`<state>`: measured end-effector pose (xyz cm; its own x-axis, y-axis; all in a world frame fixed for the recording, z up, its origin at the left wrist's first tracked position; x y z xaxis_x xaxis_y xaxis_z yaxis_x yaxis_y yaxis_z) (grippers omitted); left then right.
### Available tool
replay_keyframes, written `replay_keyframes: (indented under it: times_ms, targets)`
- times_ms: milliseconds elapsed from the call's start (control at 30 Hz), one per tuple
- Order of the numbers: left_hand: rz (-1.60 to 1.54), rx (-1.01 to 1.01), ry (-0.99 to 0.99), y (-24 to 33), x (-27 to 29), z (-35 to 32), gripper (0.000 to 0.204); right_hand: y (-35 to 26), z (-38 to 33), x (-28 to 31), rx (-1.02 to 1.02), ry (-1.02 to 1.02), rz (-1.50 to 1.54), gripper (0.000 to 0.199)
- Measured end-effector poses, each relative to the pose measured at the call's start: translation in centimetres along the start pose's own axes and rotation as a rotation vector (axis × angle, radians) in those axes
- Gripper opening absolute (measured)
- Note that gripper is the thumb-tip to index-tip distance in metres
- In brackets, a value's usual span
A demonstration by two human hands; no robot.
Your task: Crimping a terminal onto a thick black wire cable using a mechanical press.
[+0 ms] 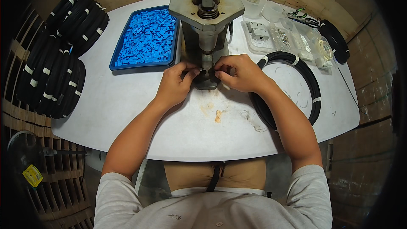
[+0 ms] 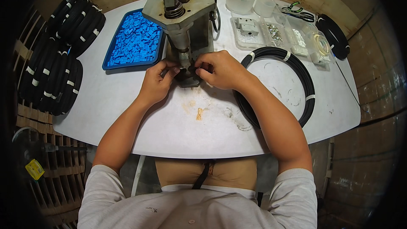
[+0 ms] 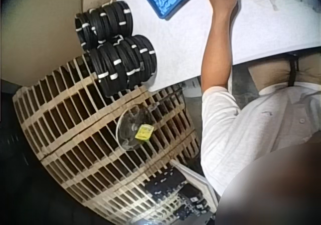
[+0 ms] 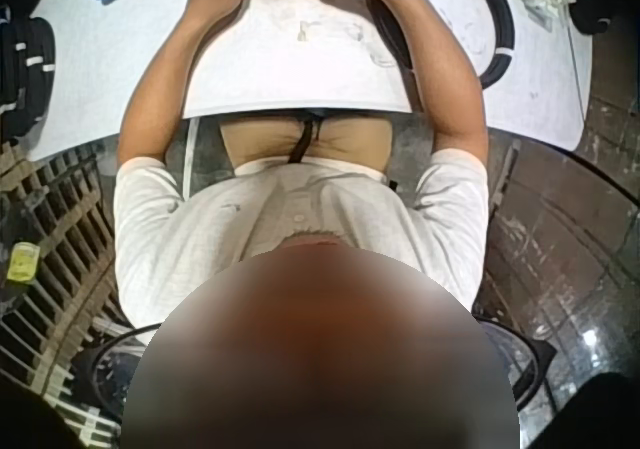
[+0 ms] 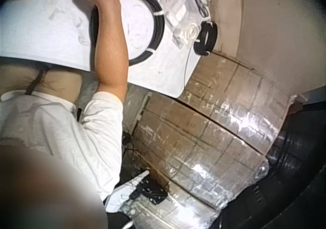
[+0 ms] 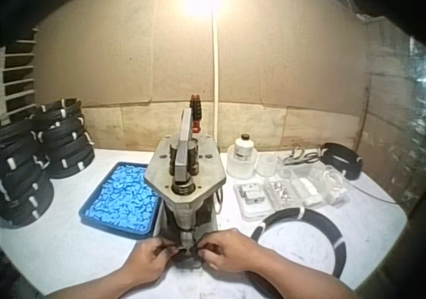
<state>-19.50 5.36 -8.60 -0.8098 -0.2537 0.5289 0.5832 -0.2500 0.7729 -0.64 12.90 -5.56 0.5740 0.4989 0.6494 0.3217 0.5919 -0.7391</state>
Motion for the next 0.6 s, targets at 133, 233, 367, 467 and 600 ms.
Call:
replay_keyframes:
  times_ms: [133,233,367,467,600]
  targets:
    - [0.001,0.022,-0.029,-0.11,0.11,-0.03,0.015,-0.15,0.13,-0.05,0.004,-0.003,0.007,0.019]
    - [0.029,0.03,-0.034,0.31,0.04,0.08,0.015,-0.16,-0.08,0.07,0.014,0.016,0.021,0.019]
    - [0.049,-0.012,0.005,0.32,0.26,-0.05,0.017,-0.07,0.1,-0.08,0.024,0.025,0.04,0.019]
    - [0.02,-0.023,0.005,0.27,0.21,-0.04,0.017,-0.04,0.03,-0.05,0.03,0.038,0.047,0.019]
    - [0.021,-0.013,0.007,0.03,0.12,-0.07,0.017,-0.02,0.08,-0.14,0.035,0.031,0.049,0.018]
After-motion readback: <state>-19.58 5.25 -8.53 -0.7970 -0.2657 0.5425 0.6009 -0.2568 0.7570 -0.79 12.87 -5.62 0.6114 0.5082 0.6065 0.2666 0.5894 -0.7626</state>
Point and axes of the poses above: each hand's wrist, its own z-axis towards the middle knuckle, its own x-axis out of the back of the hand, y = z × x, the point moved 6 cm from there along z, towards the middle knuckle, and after that the axes turned 7 degrees about z, right-handed, at the moved point
